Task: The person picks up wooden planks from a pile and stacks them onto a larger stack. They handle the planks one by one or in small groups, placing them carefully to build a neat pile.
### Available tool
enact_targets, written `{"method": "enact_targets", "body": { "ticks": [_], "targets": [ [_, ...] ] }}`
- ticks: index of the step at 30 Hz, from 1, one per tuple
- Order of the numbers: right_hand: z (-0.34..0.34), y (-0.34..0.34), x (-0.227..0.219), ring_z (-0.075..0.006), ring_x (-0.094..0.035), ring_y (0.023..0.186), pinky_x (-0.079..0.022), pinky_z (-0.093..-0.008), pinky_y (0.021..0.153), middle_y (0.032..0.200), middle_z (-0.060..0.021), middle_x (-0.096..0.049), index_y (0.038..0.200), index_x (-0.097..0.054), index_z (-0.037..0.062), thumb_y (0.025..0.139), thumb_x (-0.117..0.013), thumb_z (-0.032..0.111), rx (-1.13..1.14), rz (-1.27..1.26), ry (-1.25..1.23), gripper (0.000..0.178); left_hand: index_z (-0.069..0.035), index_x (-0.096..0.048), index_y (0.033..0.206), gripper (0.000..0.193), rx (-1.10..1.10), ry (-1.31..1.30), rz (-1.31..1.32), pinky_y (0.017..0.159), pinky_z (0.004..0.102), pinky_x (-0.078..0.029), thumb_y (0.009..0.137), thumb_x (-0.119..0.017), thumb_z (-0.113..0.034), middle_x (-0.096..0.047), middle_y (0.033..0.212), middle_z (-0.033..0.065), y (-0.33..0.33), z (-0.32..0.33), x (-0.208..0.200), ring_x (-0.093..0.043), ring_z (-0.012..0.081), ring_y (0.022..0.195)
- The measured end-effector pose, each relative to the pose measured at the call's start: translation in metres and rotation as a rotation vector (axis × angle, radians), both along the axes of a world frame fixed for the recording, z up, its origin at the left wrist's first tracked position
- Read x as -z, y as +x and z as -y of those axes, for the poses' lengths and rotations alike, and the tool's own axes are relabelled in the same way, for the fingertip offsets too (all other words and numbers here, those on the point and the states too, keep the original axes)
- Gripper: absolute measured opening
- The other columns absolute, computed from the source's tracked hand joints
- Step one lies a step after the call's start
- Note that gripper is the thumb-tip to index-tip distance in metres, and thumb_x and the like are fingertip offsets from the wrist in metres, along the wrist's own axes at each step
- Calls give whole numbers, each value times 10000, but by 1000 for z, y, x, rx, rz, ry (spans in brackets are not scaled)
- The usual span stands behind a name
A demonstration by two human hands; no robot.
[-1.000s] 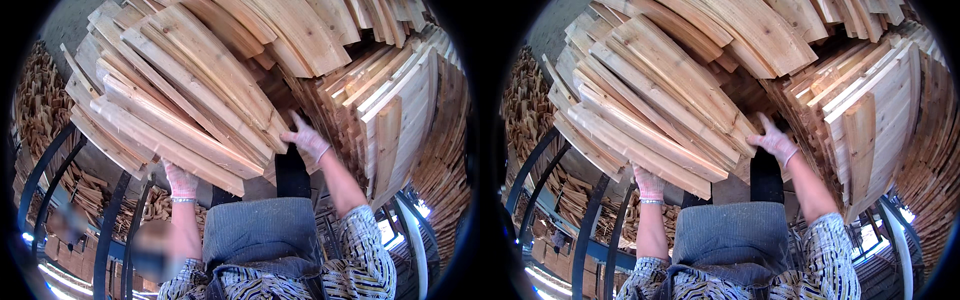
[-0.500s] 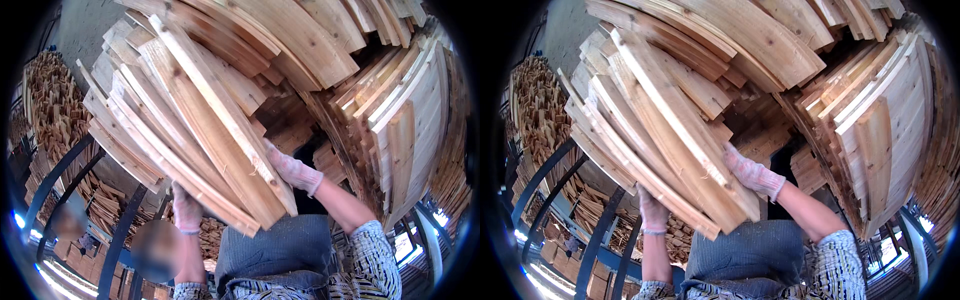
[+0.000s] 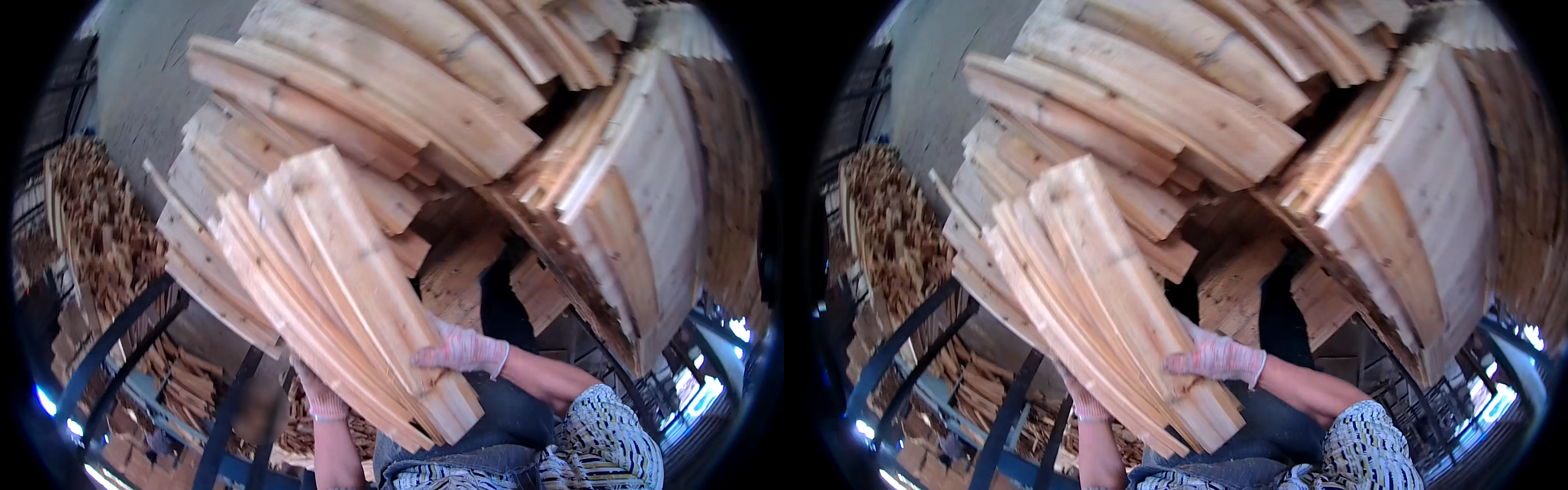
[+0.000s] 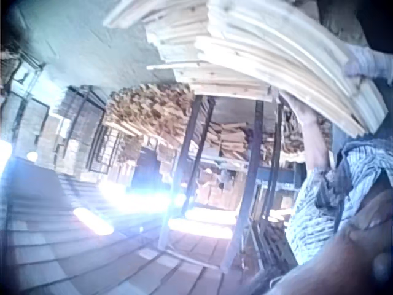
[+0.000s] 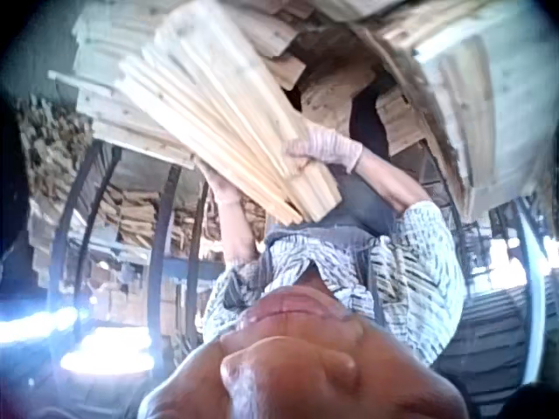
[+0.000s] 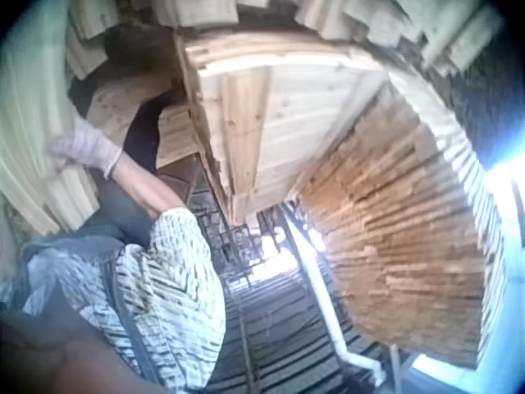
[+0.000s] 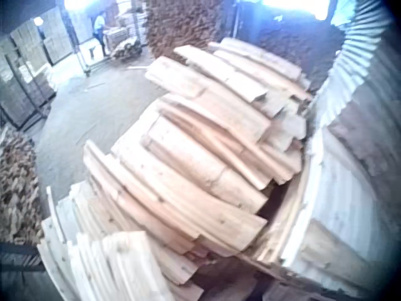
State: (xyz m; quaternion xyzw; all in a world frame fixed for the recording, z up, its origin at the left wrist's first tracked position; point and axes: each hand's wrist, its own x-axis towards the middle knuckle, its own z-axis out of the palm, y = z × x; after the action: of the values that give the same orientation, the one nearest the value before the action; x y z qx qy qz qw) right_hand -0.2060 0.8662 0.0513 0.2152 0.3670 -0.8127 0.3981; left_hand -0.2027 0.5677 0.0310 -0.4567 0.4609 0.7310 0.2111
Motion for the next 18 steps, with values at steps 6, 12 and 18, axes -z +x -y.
{"method": "enact_targets", "body": {
  "ticks": [6,12,18],
  "targets": [
    [-22,17,-23,-202,-348,1397,-300,-333,1156,1526,-155,-397,1584,-105,1,856,-789,374,151,-167,55,1066,-136,-206,1583,913,13,226,-4,1189,514,-304,933,-412,-743,-284,1608,97,-13,-12,-38,-317,335,1434],
    [-76,12,-77,-237,-426,1341,-365,-318,1101,1535,-169,-366,1595,-90,33,851,-738,539,283,-564,315,1109,-122,-229,1572,950,185,185,-154,1173,522,-331,905,-450,-760,-322,1579,128,-57,-47,-66,-349,341,1414],
    [-178,85,-93,-247,-569,1083,-518,-300,794,1372,-178,-478,1579,-183,60,841,-727,580,515,-415,432,1054,-87,-279,1544,994,580,316,-248,1127,516,-402,861,-541,-760,-418,1498,173,-99,-240,-99,-421,353,1361]
  ]
}}
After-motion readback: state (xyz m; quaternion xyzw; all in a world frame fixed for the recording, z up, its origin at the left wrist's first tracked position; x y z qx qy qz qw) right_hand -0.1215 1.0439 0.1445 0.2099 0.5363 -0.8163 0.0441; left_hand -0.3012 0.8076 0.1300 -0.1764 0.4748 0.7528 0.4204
